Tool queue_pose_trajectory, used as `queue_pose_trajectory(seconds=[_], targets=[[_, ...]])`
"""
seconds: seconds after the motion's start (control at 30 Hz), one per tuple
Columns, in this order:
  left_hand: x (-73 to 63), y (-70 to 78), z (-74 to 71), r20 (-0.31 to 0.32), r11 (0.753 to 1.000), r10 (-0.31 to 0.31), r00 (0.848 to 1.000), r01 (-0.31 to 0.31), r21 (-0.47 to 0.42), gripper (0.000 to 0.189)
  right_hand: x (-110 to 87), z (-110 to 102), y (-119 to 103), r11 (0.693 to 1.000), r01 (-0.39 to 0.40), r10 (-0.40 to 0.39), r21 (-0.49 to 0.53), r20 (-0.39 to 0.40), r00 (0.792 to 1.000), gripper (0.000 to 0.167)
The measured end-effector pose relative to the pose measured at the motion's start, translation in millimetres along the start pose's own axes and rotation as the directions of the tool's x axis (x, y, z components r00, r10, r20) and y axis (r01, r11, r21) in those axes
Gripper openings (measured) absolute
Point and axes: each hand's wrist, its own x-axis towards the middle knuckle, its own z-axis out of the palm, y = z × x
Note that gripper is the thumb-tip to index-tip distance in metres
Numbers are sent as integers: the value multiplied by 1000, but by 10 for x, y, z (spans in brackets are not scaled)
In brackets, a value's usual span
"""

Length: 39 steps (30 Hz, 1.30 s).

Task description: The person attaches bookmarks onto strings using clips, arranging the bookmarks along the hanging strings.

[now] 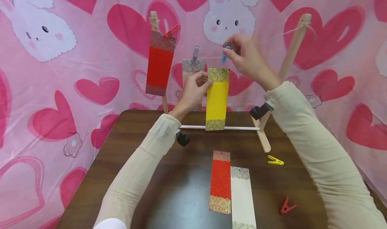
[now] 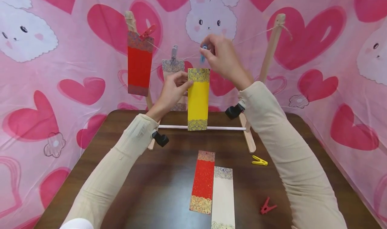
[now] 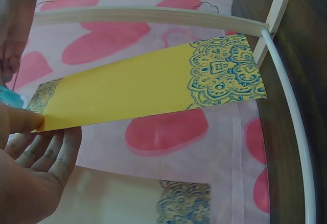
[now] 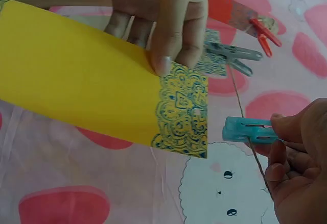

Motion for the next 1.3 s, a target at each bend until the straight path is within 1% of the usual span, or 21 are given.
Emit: queue_pose_trajectory(seconds=[0.1,0.2,0.37,0.5,0.57,0.73,0.83,0.93,1.03,1.1,1.17,1.23,1.3], targets=[[-23,-21,13,-1,1000,-4,1000,4,0,22,-65,38,27,999,-23,24,-25,42,999,29],[-41,-31,16,4,1000,4,1000,-4,-3,21,-116,76,43,999,-30,31,-11,57,998,28],[-58,-24,21,16,999,33,999,-32,-14,19,-161,108,52,999,-36,35,23,43,998,24],[-59,-15,34,13,999,50,999,-50,-14,19,-182,105,54,999,-48,47,22,49,998,25],[-61,-13,41,12,998,55,998,-55,-15,20,-191,110,62,998,-56,54,38,52,997,25],[-76,-24,58,18,999,39,999,-39,-32,20,-210,127,82,996,-61,58,65,53,997,26],[-86,-35,60,22,999,43,999,-43,-27,20,-213,127,92,996,-73,70,53,58,996,27],[-98,-46,50,35,998,53,998,-53,-17,23,-219,122,98,995,-92,89,49,55,994,31],[-116,-67,38,52,999,33,998,-32,-21,28,-257,122,99,996,-88,86,34,47,995,38],[-135,-88,36,62,1000,6,998,-5,-14,29,-307,134,112,999,-43,43,10,10,999,43],[-161,-129,20,77,1000,-15,997,15,5,28,-361,164,113,1000,13,-14,-20,-56,998,46],[-191,-167,11,97,999,-30,995,28,18,28,-420,175,114,995,74,-82,-60,-143,986,47],[-221,-200,-6,119,999,-34,992,33,16,27,-474,175,109,989,128,-142,-79,-223,964,45]])
